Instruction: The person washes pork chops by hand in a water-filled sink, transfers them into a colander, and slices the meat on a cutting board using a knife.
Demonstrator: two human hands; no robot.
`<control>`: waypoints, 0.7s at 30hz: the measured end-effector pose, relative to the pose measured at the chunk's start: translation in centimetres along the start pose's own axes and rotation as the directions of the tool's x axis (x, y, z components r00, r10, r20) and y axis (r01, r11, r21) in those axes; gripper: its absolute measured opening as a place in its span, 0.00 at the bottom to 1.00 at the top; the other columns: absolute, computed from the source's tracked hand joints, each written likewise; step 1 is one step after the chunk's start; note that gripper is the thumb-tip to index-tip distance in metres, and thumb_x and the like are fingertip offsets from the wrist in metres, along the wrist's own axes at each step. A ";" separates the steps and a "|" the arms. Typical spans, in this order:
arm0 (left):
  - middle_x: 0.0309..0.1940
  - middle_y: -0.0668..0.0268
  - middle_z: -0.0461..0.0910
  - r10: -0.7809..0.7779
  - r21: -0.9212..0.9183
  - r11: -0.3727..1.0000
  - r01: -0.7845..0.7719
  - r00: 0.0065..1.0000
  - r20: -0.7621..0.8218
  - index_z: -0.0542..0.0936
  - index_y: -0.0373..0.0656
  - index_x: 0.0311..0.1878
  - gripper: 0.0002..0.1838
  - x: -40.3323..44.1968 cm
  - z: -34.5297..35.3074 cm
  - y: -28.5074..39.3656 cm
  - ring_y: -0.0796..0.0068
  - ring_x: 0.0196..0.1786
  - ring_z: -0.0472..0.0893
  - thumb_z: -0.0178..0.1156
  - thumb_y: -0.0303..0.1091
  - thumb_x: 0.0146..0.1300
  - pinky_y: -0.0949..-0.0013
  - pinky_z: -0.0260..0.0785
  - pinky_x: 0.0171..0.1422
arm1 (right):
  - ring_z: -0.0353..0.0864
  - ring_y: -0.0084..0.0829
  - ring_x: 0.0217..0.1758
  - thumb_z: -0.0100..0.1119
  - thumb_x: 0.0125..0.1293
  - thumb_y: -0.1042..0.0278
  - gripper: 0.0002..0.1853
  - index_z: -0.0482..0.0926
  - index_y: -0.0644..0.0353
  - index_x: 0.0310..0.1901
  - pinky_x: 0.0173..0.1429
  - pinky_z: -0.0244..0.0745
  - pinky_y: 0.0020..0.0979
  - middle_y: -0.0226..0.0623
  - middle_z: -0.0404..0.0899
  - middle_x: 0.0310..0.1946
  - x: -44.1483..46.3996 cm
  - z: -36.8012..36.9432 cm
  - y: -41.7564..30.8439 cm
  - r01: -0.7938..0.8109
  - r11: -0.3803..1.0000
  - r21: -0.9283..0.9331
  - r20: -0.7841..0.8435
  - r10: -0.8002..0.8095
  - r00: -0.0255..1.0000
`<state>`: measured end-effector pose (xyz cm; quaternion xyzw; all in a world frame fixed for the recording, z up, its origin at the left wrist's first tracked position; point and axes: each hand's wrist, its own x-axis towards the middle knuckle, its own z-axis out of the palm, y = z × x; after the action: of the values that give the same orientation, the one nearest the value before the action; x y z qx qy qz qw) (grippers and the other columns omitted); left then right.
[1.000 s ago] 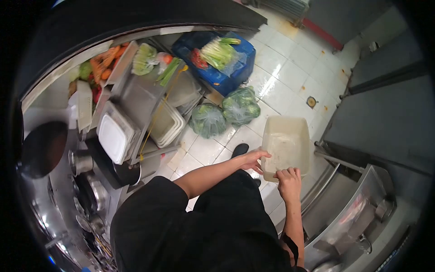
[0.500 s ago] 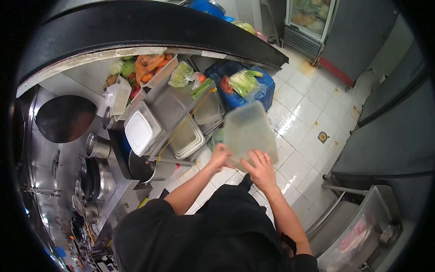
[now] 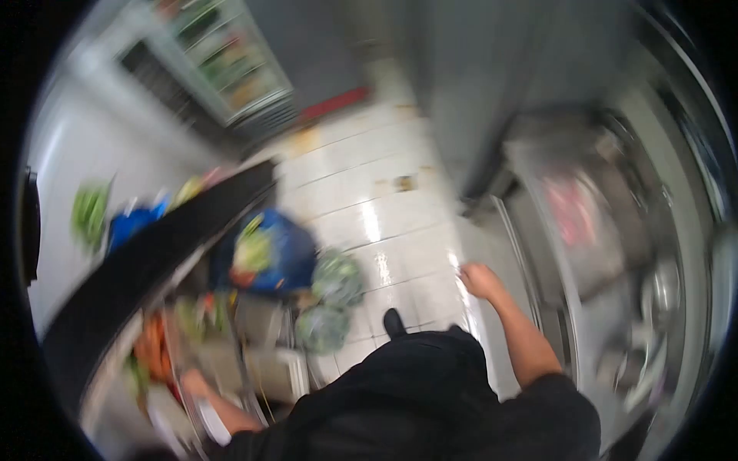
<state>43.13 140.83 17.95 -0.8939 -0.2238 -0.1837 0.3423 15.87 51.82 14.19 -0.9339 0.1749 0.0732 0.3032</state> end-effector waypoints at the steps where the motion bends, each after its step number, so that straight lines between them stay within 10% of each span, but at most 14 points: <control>1: 0.23 0.57 0.83 -0.398 -0.719 0.656 0.232 0.915 -0.068 0.85 0.39 0.31 0.17 1.2 -2.4 4.1 0.49 0.25 0.80 0.59 0.45 0.63 0.51 0.73 0.35 | 0.80 0.57 0.43 0.54 0.68 0.64 0.12 0.80 0.65 0.37 0.48 0.73 0.52 0.55 0.81 0.36 -1.5 -1.2 0.8 -0.044 0.998 0.045 -0.134 0.049 0.990; 4: 0.29 0.45 0.84 -0.176 -0.894 0.448 0.006 0.981 -0.082 0.84 0.35 0.35 0.19 0.3 -7.3 22.5 0.46 0.31 0.83 0.52 0.42 0.69 0.49 0.76 0.38 | 0.82 0.56 0.44 0.55 0.66 0.66 0.10 0.82 0.64 0.39 0.51 0.75 0.50 0.54 0.83 0.40 -5.6 -4.3 1.6 -0.216 0.929 0.301 -0.395 0.327 0.858; 5: 0.28 0.48 0.84 0.165 -0.861 0.027 0.509 0.847 0.506 0.84 0.36 0.35 0.17 -1.1 -7.9 30.2 0.52 0.27 0.82 0.53 0.40 0.69 0.54 0.75 0.31 | 0.82 0.56 0.44 0.55 0.66 0.66 0.10 0.82 0.64 0.39 0.51 0.75 0.50 0.54 0.83 0.40 -6.8 -4.5 2.2 -0.255 0.909 0.330 -0.431 0.385 0.816; 6: 0.28 0.50 0.84 0.634 -0.378 -0.083 0.922 0.342 0.694 0.85 0.38 0.36 0.14 -1.9 -9.7 36.1 0.59 0.24 0.82 0.55 0.38 0.68 0.59 0.74 0.23 | 0.82 0.56 0.44 0.55 0.66 0.67 0.10 0.82 0.63 0.39 0.51 0.76 0.50 0.53 0.83 0.40 -7.6 -4.9 2.8 -0.245 0.894 0.375 -0.472 0.411 0.780; 7: 0.31 0.50 0.85 0.743 -0.536 -0.203 0.819 0.486 0.460 0.84 0.36 0.42 0.12 -8.8 -16.6 41.5 0.60 0.26 0.83 0.57 0.36 0.68 0.64 0.76 0.24 | 0.82 0.55 0.44 0.55 0.66 0.67 0.09 0.82 0.63 0.38 0.50 0.76 0.49 0.53 0.83 0.39 -8.5 -5.1 3.8 -0.223 0.882 0.416 -0.511 0.430 0.745; 10: 0.34 0.57 0.84 0.958 -0.694 -0.135 0.708 0.272 0.091 0.80 0.36 0.47 0.08 -22.5 -36.7 52.8 0.65 0.30 0.83 0.59 0.26 0.67 0.67 0.78 0.31 | 0.82 0.55 0.44 0.55 0.66 0.67 0.09 0.82 0.63 0.38 0.50 0.76 0.49 0.52 0.83 0.39 -12.2 -6.0 7.4 -0.246 0.895 0.371 -0.565 0.428 0.705; 15: 0.25 0.68 0.81 0.865 -0.871 -0.423 0.249 -0.177 -0.470 0.84 0.35 0.33 0.16 -43.2 -65.9 56.7 0.82 0.27 0.77 0.66 0.41 0.68 0.77 0.69 0.32 | 0.80 0.54 0.47 0.58 0.65 0.68 0.09 0.81 0.64 0.40 0.55 0.73 0.50 0.51 0.83 0.40 -21.7 -7.3 15.0 -0.409 0.800 0.440 -0.635 0.599 0.488; 19: 0.28 0.65 0.83 0.741 -0.893 -0.434 0.118 -0.518 -0.428 0.85 0.37 0.39 0.20 -54.4 -79.4 58.0 0.79 0.28 0.79 0.63 0.48 0.70 0.74 0.71 0.32 | 0.72 0.55 0.63 0.62 0.64 0.61 0.22 0.76 0.65 0.57 0.64 0.65 0.55 0.54 0.77 0.56 -28.1 -7.7 18.0 -0.692 0.483 0.537 -0.594 0.799 0.096; 21: 0.35 0.61 0.84 0.718 -0.931 -0.259 0.258 -0.594 -0.364 0.83 0.37 0.47 0.15 -59.9 -83.3 60.0 0.72 0.31 0.83 0.58 0.41 0.73 0.70 0.75 0.34 | 0.50 0.59 0.78 0.63 0.63 0.46 0.43 0.60 0.66 0.72 0.73 0.47 0.65 0.56 0.57 0.73 -29.5 -7.1 19.1 -0.743 0.255 0.619 -0.468 0.879 -0.087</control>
<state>10.24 26.69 15.46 -0.5535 0.4415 0.6287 -0.3216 -18.34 41.54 16.72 -0.5269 0.8159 -0.1756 0.1608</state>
